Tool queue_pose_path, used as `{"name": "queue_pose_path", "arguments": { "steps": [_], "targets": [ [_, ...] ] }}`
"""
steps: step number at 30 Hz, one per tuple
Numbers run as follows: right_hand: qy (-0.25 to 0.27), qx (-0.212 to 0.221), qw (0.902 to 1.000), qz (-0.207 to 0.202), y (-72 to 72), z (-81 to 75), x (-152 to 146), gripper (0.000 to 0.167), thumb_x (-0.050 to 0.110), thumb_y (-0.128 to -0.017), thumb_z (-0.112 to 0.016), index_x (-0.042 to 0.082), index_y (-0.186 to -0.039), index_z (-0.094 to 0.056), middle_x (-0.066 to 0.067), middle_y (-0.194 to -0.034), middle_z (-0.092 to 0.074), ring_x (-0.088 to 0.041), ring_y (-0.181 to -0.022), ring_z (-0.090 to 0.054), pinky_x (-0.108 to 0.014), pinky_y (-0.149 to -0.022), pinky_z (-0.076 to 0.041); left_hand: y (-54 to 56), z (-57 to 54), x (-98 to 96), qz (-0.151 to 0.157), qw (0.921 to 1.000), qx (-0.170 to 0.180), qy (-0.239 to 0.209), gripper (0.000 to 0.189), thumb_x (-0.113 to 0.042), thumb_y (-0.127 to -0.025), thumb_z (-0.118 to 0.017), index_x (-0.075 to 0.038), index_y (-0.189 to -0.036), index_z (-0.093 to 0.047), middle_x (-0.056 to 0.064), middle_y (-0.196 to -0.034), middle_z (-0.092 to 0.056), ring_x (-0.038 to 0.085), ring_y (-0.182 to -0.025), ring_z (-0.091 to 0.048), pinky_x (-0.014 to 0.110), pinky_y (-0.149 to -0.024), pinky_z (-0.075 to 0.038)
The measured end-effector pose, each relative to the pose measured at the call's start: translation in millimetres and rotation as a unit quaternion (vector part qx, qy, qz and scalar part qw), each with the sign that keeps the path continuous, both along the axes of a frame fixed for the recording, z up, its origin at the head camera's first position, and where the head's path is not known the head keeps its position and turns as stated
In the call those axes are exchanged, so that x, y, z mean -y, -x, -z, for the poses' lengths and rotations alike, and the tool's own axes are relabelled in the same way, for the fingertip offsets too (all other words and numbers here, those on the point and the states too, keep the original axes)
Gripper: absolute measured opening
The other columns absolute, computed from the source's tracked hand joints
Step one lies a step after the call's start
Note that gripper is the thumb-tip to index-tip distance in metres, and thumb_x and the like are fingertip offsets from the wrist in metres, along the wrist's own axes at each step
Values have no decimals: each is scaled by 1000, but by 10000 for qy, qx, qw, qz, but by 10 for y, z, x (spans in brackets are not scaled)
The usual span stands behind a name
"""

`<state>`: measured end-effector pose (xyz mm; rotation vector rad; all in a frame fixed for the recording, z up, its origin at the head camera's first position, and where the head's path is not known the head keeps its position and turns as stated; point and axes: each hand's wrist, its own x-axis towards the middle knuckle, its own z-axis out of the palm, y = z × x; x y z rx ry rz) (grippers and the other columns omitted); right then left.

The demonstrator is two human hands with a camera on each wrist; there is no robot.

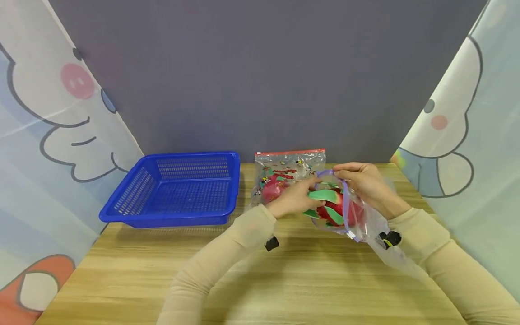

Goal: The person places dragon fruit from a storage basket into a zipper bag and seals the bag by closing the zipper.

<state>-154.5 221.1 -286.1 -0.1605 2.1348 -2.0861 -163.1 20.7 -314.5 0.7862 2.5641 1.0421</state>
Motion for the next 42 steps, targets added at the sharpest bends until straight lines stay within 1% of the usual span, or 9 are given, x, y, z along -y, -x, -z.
{"name": "queue_pose_path", "arguments": {
  "steps": [5,14,17,21,26,28,30,33,42],
  "targets": [
    [691,79,9976,-59,27,23,23,13,8,-85,-64,15,-86,-74,7,-82,-69,-3,-66,-57,-13,-55,-46,-4,56,56,69,9916,912,-912,59,-35,-82,-67,-25,-135,-45,-5,-133,-50,16,-122,-46,33,-92,-45],
    [1283,1,9915,-202,44,-36,28,17,4,-86,-61,14,-85,-74,6,-81,-70,-1,-62,-56,-12,-50,-42,-108,123,-35,4,9837,332,-1770,31,-22,-90,-58,-8,-117,-62,6,-94,-68,3,-59,-48,17,-51,-40],
    [1453,-80,9891,-202,48,-80,40,17,2,-86,-61,12,-86,-74,5,-82,-70,-2,-66,-58,-12,-54,-45,-115,106,-42,-354,9770,375,-2069,27,-22,-94,-51,-8,-114,-64,8,-102,-67,5,-65,-56,19,-49,-35],
    [1588,-136,9870,-204,39,-125,48,16,3,-86,-61,11,-88,-74,4,-85,-70,-5,-71,-60,-14,-61,-49,-136,60,-76,-349,9851,42,-1686,30,-25,-98,-43,-12,-114,-64,6,-118,-62,8,-88,-62,17,-61,-42],
    [1841,-139,9825,-229,13,-157,17,18,1,-88,-58,10,-89,-73,3,-85,-70,-8,-71,-60,-17,-63,-50,-186,71,-142,-153,9915,-101,-1287,29,-21,-98,-41,-15,-114,-64,3,-133,-52,7,-53,-44,18,-52,-39],
    [1970,-151,9799,-267,7,-171,7,21,-1,-88,-56,9,-88,-73,2,-84,-70,-8,-70,-60,-16,-61,-49,-201,74,-168,-95,9922,-126,-1238,29,-19,-98,-40,-14,-115,-63,4,-136,-49,9,-58,-49,19,-57,-43],
    [2091,-203,9771,-320,4,-186,-3,22,-3,-88,-54,8,-88,-73,2,-84,-70,-8,-68,-61,-16,-60,-49,-213,65,-195,77,9939,-250,-1074,29,-14,-97,-40,-13,-118,-61,4,-139,-45,9,-88,-59,21,-75,-48],
    [2180,-273,9749,-362,2,-221,-25,22,-4,-88,-54,6,-89,-73,1,-84,-71,-8,-69,-61,-15,-61,-49,-232,47,-208,430,9948,-270,-888,32,-11,-94,-44,-12,-122,-58,3,-145,-37,16,-132,-35,28,-98,-40],
    [2160,-382,9755,-178,3,-250,-142,18,-6,-86,-57,3,-89,-73,-1,-83,-71,-9,-69,-62,-18,-61,-50,-218,73,-76,846,9897,257,-1127,39,-23,-90,-55,-14,-127,-53,3,-149,-28,18,-131,-36,31,-101,-40]
  ]
}}
